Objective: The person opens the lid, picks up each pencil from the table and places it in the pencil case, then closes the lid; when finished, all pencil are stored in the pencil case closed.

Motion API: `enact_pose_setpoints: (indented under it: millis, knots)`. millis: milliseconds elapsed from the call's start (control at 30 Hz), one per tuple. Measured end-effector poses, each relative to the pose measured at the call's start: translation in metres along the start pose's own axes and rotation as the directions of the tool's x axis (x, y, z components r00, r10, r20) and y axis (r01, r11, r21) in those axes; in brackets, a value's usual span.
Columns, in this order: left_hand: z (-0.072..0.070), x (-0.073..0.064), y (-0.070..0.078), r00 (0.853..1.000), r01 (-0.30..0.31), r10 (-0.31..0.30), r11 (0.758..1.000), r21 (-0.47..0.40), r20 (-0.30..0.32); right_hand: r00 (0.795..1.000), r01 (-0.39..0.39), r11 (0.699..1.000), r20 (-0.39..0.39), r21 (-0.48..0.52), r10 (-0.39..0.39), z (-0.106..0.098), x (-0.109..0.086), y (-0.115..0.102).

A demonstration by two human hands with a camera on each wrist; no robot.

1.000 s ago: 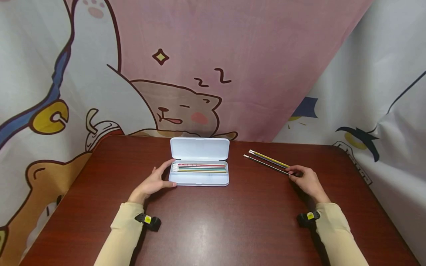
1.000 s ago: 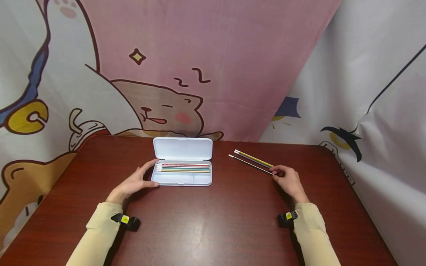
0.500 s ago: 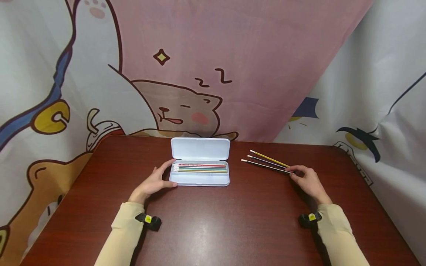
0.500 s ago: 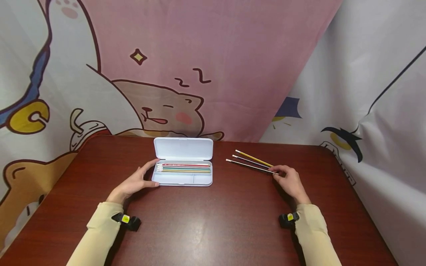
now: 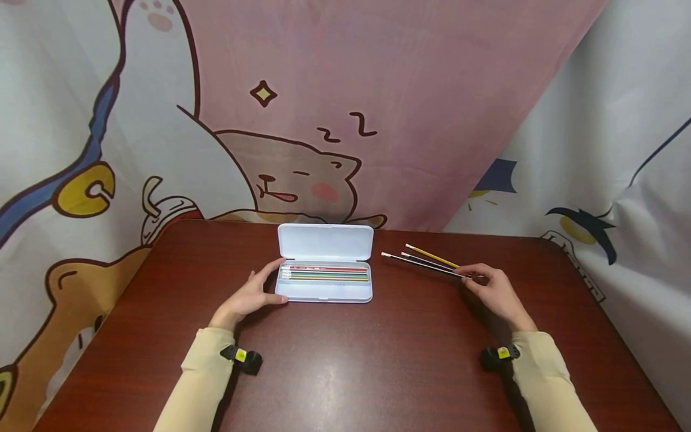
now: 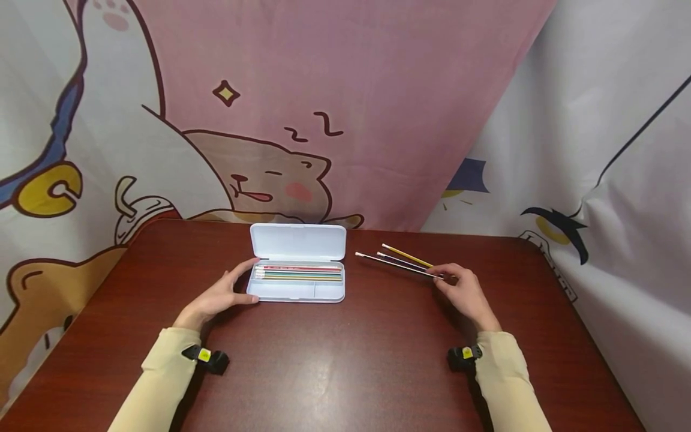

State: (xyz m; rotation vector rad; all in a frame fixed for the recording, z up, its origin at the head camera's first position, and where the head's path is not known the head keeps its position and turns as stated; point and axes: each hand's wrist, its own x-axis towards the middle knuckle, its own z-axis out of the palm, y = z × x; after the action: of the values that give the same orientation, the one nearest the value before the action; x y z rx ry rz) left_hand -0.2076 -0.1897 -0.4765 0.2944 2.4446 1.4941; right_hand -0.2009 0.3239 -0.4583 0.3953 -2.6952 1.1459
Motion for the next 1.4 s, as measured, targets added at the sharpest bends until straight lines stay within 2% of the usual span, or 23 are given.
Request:
enact_pose_setpoints:
  millis: [433,667,833,1100,1267,1400]
  knots:
    - [0.000,0.001,-0.001,1.000,-0.003,0.003,1.000,0.004,-0.001,0.999,0.031,0.997,0.034,0.076,-0.034,0.020,0.004,-0.015]
    - [0.000,0.002,-0.003,1.000,-0.005,0.005,1.000,-0.001,0.002,0.998,0.018,0.990,0.062,0.140,-0.027,0.026,0.006,-0.051]
    - [0.000,0.001,-0.001,1.000,0.001,-0.001,1.000,-0.002,0.002,0.997,0.032,0.990,0.066,0.140,-0.042,0.033,0.008,-0.070]
    - [-0.001,0.000,0.000,1.000,0.016,-0.016,1.000,0.005,-0.002,0.993,0.074,0.975,0.078,0.210,-0.093,0.056,0.016,-0.081]
    - [0.000,0.000,-0.001,1.000,0.021,-0.021,1.000,0.009,-0.008,0.992,0.062,0.972,0.091,0.228,-0.085,0.070,0.022,-0.092]
    - [0.001,0.001,-0.001,1.000,0.017,-0.017,1.000,0.015,-0.010,0.994,0.045,0.970,0.088,0.241,-0.068,0.087,0.029,-0.083]
